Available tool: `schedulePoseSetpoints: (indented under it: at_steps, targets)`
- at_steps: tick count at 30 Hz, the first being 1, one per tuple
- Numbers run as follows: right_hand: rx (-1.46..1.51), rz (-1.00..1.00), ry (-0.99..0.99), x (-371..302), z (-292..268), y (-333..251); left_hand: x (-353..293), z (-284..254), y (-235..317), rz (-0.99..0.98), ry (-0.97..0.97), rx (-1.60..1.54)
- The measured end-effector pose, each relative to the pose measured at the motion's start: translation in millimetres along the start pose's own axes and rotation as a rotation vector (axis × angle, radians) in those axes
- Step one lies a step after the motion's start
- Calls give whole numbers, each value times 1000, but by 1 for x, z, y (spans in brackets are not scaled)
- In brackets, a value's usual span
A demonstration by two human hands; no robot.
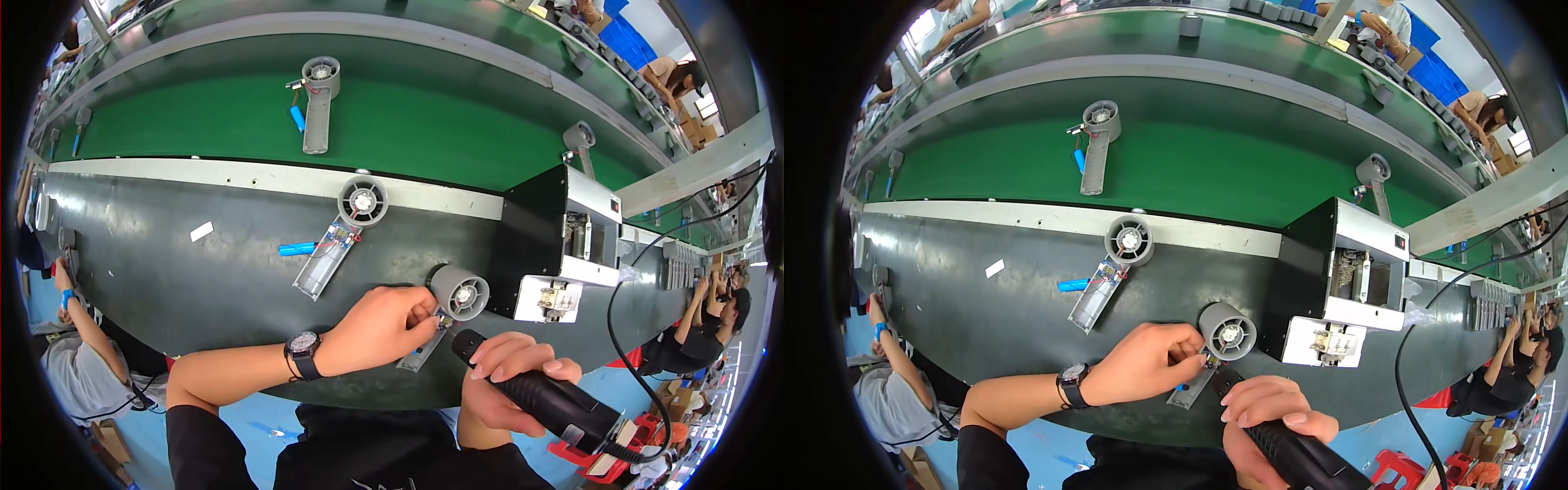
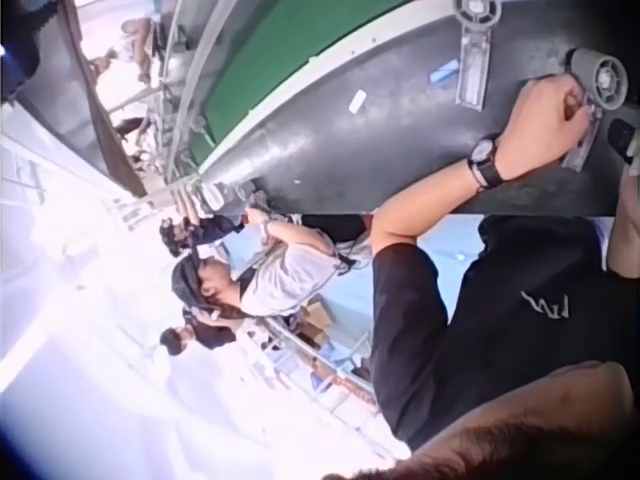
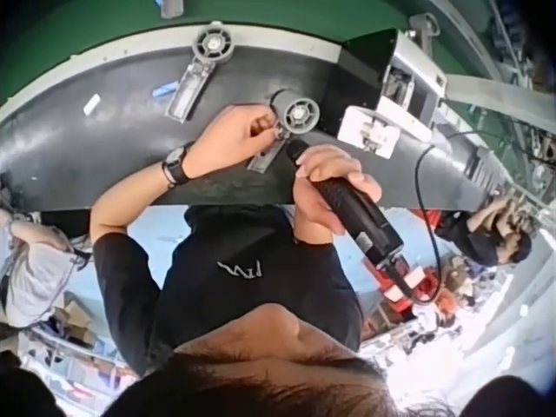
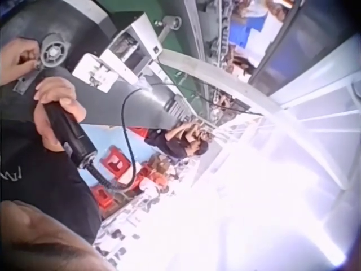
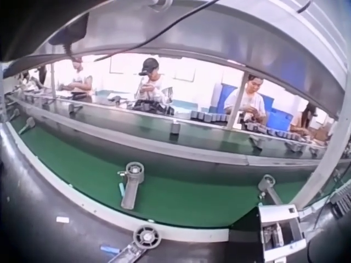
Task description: The person assembles electronic components into a metal housing using an electric screwdriver to secure screws.
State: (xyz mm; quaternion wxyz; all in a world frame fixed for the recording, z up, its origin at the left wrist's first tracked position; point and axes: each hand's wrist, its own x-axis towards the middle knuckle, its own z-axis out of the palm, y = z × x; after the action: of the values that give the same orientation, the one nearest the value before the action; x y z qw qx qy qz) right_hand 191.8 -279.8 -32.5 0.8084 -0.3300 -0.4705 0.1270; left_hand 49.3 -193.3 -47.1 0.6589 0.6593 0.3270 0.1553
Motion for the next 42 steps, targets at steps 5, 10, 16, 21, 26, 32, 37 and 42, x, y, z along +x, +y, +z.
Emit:
schedulePoseSetpoints:
  at_steps: [5, 10, 16, 21, 26, 32, 37, 42]
  targets:
    - [-39, -54, -66, -2, 4, -1, -1, -1, 0, -2, 6, 35]
    - [-4, -41, -105, -2, 4, 2, -2, -2, -1, 15, 11, 34]
    - [64, -64, -81, 8, 7, -2, -5, -1, 1, 40, 27, 20]
    - [140, -157, 242, 33, 4, -48, 12, -29, 39, 142, 41, -16]
    - [230, -21, 146, 29, 5, -42, 102, -110, 42, 281, 387, 196]
    - [275, 71, 170, 10, 11, -35, 139, -167, 1, 185, 587, 407]
    - [238, 107, 223, 6, -4, -35, 86, -205, 27, 657, 1160, 954]
    - [279, 160, 168, 0, -6, -27, 50, -281, -39, 229, 978, 627]
